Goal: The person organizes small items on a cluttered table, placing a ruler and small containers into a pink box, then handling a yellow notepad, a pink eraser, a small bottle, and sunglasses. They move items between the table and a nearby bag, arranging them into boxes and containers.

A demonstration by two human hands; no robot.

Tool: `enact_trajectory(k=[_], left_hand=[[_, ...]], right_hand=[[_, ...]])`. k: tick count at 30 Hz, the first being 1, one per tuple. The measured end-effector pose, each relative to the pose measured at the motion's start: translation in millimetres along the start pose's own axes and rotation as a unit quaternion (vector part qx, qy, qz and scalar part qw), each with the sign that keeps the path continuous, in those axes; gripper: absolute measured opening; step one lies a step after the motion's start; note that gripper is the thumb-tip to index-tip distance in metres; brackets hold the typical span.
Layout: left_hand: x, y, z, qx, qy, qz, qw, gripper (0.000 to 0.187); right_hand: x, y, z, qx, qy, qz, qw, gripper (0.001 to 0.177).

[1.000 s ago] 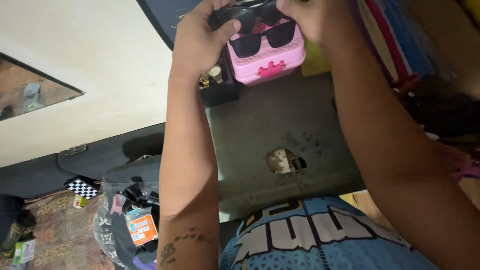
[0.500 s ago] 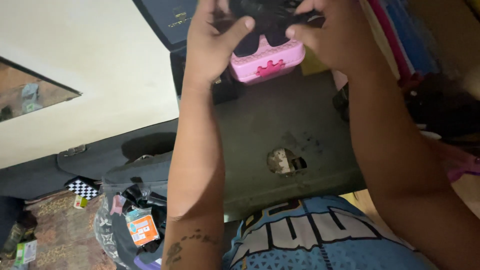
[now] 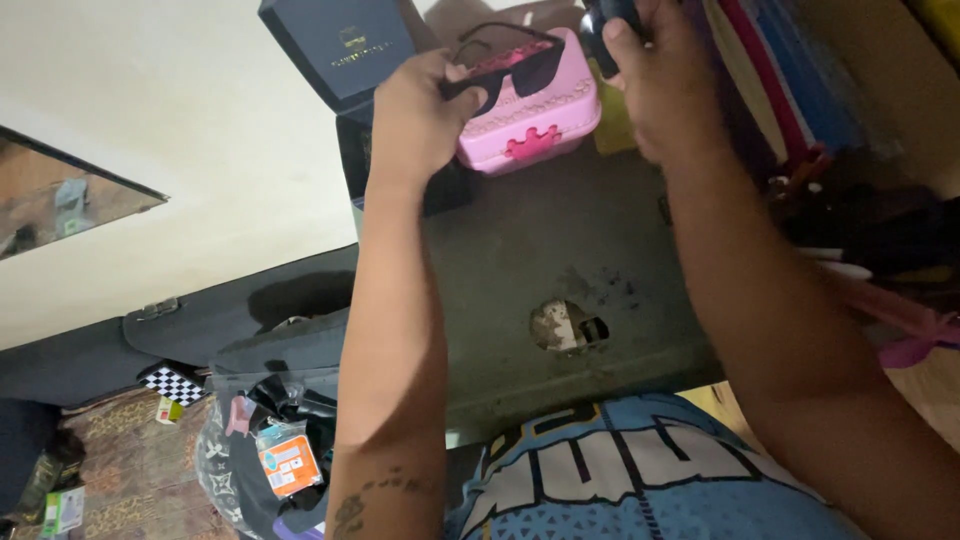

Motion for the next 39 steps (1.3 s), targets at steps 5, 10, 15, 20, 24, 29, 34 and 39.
enact_trajectory(k=[5,10,15,20,24,29,34,39], left_hand=[[22.5,11.2,19.8,0.087,0.072,-0.030,0.993,0.025],[27.0,21.8,22.3,0.099,0.119,-0.035,0.987,0.023],[26.6,32.3,28.3,0.273,0.202,-0.052,0.939,0.019],[7.4,33.4,23.1,0.051,0.272,-0.039,0.960,0.039],[12.9,25.4,66.1,-0.161,0.111,-0.028,0.980,0.044],[-11.0,13.9,60.6,-0.025,0.154,-0.182,0.971,0.034],[-45.9,14.7,62.9,-0.023,0.354,-0.272,0.895,0.030],[-66.0,16.2,81.7,-0.031,0.291,-0.264,0.919,0.029]], right_hand=[[-34.9,-16.6,22.1,0.036,-0.208,-0.066,0.975,0.025],[-51.5,-21.1,37.6,-0.010,-0.238,-0.059,0.969,0.019],[-55.5,4.8,-2.8,0.025,-0.375,-0.161,0.913,0.006],[-40.6,30.1,-21.6,0.045,-0.290,-0.124,0.948,0.011],[-16.0,49.3,-55.0,0.176,-0.134,-0.044,0.974,0.016],[22.4,78.5,-32.2,0.199,-0.002,-0.020,0.980,0.017],[64.7,112.8,-75.1,0.131,0.088,-0.075,0.985,0.028],[113.9,137.0,-96.7,0.117,0.266,0.034,0.956,0.024]])
Point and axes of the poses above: each hand's wrist, its own y-axis away from the middle knuckle, its own x-axis out of the back of the hand, z = x × y, the point moved 5 cm from there along -y, towards the middle knuckle, and after that the axes turned 4 degrees about y, right-handed, at the moved point
